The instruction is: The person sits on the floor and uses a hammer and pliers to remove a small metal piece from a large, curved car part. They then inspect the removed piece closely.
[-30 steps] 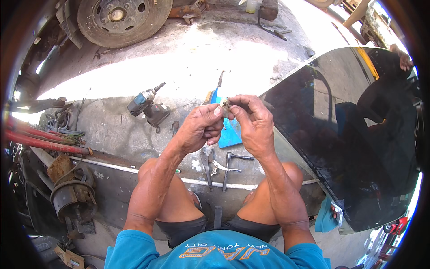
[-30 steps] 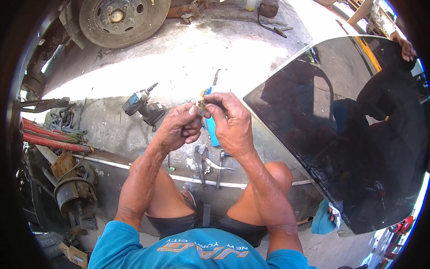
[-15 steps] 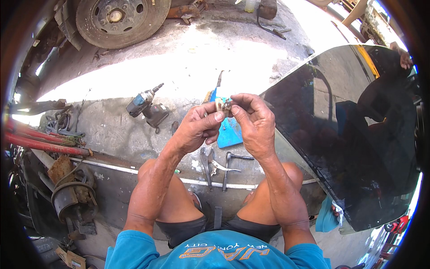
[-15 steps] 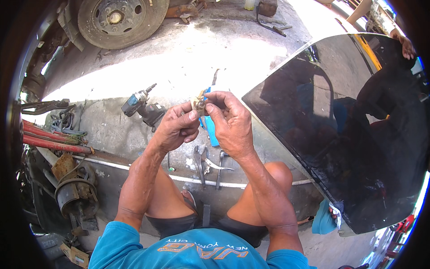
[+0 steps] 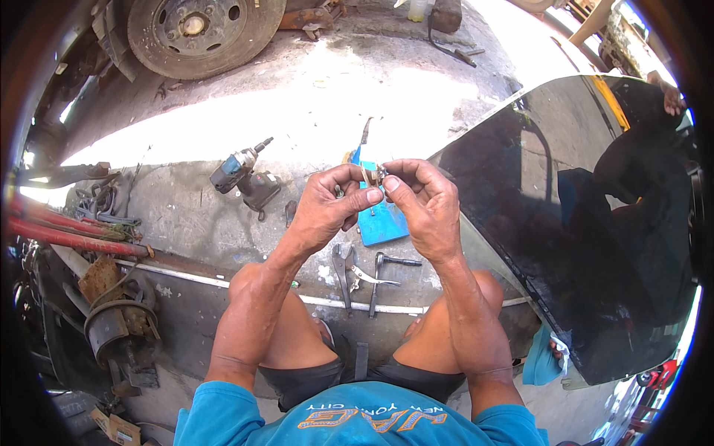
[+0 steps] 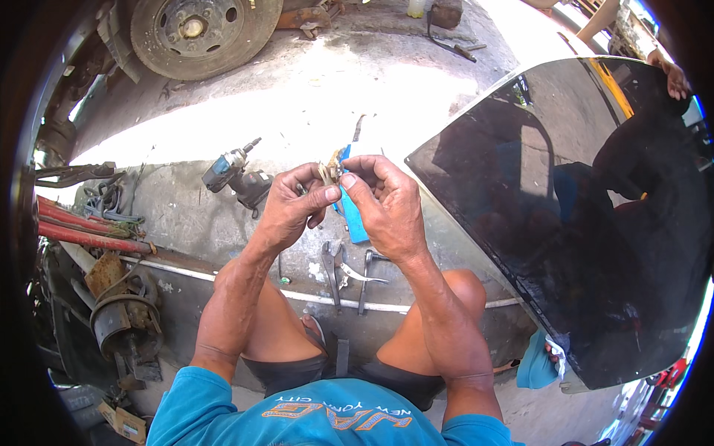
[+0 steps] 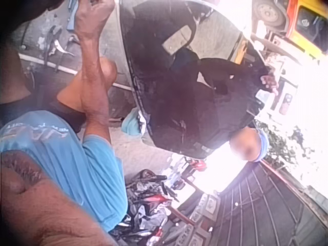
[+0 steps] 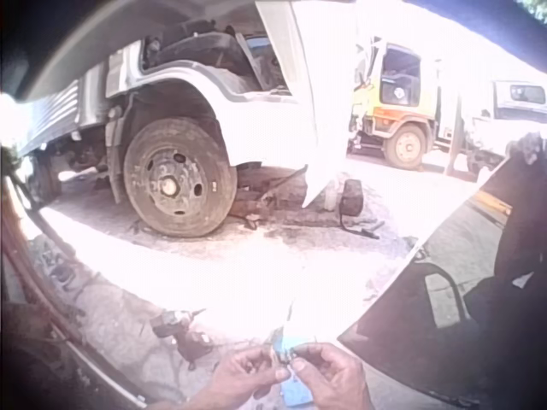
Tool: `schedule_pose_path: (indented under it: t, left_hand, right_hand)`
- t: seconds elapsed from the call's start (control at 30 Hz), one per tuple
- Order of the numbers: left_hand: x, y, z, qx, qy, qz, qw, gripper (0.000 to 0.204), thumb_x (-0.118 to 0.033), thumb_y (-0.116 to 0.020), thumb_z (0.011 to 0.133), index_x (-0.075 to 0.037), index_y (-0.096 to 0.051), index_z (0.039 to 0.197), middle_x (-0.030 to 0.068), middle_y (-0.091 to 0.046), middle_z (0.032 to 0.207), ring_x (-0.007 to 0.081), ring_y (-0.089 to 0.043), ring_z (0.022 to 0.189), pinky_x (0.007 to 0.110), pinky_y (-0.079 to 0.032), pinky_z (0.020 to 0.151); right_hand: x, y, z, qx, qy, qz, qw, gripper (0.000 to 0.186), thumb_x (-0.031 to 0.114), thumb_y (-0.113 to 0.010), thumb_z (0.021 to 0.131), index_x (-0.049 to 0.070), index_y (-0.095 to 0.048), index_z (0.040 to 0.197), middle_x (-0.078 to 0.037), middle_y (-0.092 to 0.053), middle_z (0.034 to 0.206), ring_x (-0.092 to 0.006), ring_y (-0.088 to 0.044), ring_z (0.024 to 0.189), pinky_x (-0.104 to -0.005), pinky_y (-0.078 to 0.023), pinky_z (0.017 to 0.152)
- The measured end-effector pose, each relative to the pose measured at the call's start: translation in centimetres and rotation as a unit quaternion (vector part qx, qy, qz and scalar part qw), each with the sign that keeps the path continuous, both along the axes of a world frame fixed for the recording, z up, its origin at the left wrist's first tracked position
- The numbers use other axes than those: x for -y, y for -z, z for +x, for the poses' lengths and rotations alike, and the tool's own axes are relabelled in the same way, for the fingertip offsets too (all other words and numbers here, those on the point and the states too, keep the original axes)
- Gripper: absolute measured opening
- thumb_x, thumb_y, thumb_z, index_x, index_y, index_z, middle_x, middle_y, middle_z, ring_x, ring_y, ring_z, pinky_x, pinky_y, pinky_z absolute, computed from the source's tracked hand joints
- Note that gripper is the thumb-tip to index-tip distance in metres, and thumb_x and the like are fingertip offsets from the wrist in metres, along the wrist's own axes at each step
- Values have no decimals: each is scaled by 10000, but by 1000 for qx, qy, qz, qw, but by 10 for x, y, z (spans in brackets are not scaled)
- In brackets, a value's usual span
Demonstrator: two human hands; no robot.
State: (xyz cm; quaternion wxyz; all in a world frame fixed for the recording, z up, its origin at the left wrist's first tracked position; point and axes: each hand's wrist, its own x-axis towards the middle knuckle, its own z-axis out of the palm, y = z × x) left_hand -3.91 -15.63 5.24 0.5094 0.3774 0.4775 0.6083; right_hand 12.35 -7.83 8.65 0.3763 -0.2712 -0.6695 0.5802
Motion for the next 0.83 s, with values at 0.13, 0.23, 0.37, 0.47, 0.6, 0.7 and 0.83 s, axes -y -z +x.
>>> schedule_pose_path:
  t: [0.13, 0.23, 0.37, 0.47, 0.6, 0.7, 0.83]
  left_hand:
    - [1, 1, 0, -35, -9, 1, 999, 331, -249, -798, 891, -9, -703, 1098, -66, -536, 627, 8, -444, 510, 195, -322, 449]
    - [1, 1, 0, -62, -11, 3, 998, 289, -240, -798, 889, -22, -701, 1053, -63, -551, 645, 11, -454, 518, 194, -334, 453]
    - [-1, -2, 3, -100, -26, 12, 995, 214, -219, -789, 898, -37, -691, 952, -55, -560, 643, 14, -456, 501, 188, -339, 427]
    - [0, -5, 5, -112, -29, 10, 993, 219, -224, -787, 900, -35, -691, 957, -58, -549, 626, 12, -451, 497, 189, -330, 425]
    - [-1, -5, 5, -114, -31, 9, 993, 235, -237, -785, 902, -32, -693, 970, -59, -539, 613, 10, -449, 493, 191, -325, 421]
    - [-2, -5, 4, -129, -29, 11, 991, 252, -247, -787, 901, -27, -694, 984, -58, -539, 617, 11, -455, 497, 192, -327, 422]
    - [1, -9, 1, -140, -9, -22, 990, 302, -258, -798, 881, -40, -720, 1075, -56, -566, 735, 41, -465, 682, 233, -389, 636]
  right_hand:
    - [1, -1, 0, 3, -10, -27, 1000, 252, 108, -624, 969, -79, -638, 1137, -108, -712, 909, -106, -669, 808, -258, -552, 712]
    - [1, -1, 0, 5, -13, -38, 999, 249, 105, -621, 968, -77, -639, 1137, -105, -712, 904, -100, -666, 803, -252, -550, 702]
    - [0, 0, -1, 10, -10, -37, 999, 246, 104, -623, 967, -77, -639, 1134, -97, -711, 892, -92, -661, 787, -244, -546, 687]
    - [-1, 2, -1, 10, -9, -42, 999, 242, 100, -623, 967, -74, -641, 1133, -91, -710, 888, -85, -655, 774, -239, -543, 678]
    - [-3, 4, -1, 11, -13, -43, 999, 235, 90, -621, 966, -76, -639, 1132, -86, -706, 880, -80, -651, 769, -234, -538, 668]
    - [-3, 3, -1, 8, -18, -48, 999, 236, 85, -620, 966, -77, -635, 1137, -89, -702, 882, -80, -652, 773, -233, -540, 670]
    - [-2, 3, -2, -9, -22, -63, 998, 241, 86, -625, 965, -73, -632, 1146, -104, -704, 919, -90, -662, 808, -230, -554, 707]
